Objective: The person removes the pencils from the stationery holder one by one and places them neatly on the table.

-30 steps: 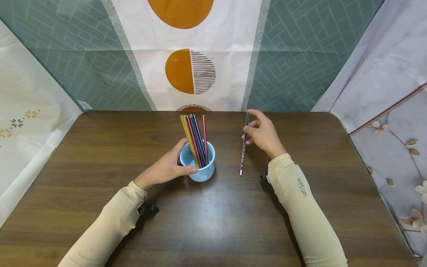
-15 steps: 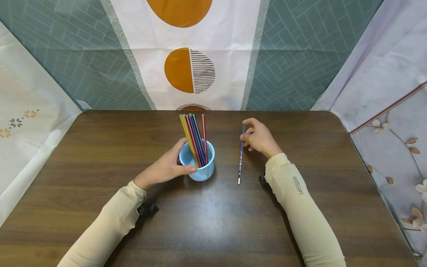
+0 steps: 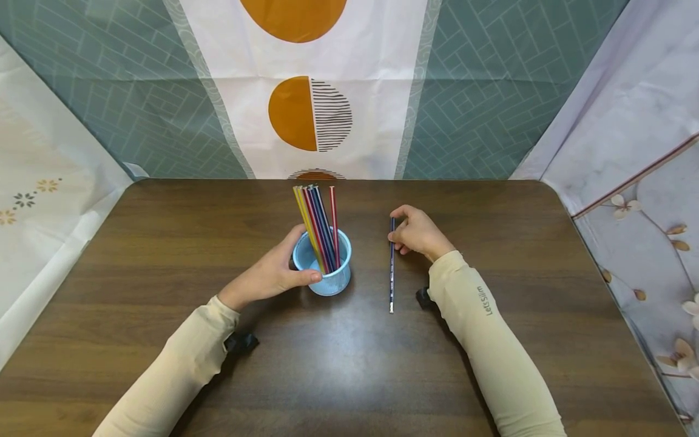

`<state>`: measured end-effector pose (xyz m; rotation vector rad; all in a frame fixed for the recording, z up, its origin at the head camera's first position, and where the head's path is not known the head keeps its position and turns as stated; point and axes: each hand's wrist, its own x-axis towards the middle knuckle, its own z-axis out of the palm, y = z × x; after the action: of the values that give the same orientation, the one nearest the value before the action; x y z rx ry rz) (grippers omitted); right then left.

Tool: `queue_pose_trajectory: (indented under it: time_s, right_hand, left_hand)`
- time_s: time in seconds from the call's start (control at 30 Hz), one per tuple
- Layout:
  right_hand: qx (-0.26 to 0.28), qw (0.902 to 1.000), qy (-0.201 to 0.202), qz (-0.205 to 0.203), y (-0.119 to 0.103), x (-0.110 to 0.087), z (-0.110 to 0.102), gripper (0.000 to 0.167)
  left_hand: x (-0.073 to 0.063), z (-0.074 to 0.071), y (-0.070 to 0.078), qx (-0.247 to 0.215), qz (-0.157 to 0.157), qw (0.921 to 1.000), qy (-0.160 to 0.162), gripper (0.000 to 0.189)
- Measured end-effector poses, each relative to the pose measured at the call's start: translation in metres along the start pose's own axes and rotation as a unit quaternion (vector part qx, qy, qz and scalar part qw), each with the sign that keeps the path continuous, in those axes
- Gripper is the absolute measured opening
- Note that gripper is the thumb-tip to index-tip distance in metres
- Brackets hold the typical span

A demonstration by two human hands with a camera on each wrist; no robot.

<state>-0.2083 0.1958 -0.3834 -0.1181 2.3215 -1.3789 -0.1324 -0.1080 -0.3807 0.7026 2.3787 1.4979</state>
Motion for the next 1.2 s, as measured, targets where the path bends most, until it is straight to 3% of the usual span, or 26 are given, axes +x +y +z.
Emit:
queue_pose_trajectory:
  time_s: [0.6,1.2]
  right_hand:
    - [-0.105,0.9937,0.023,0.031,-0.004,0.007,0.009,0.048]
    - [-0.145,0.9889,0.018,0.031,-0.01,0.003,0.01,0.052]
  left_hand:
    - [0.001,-0.001,0.0,-0.008,0.004,0.9999,-0.006,0.087]
    - [0.0,0.0,-0.001,-0.012,0.001,0.9999,-0.006,0.089]
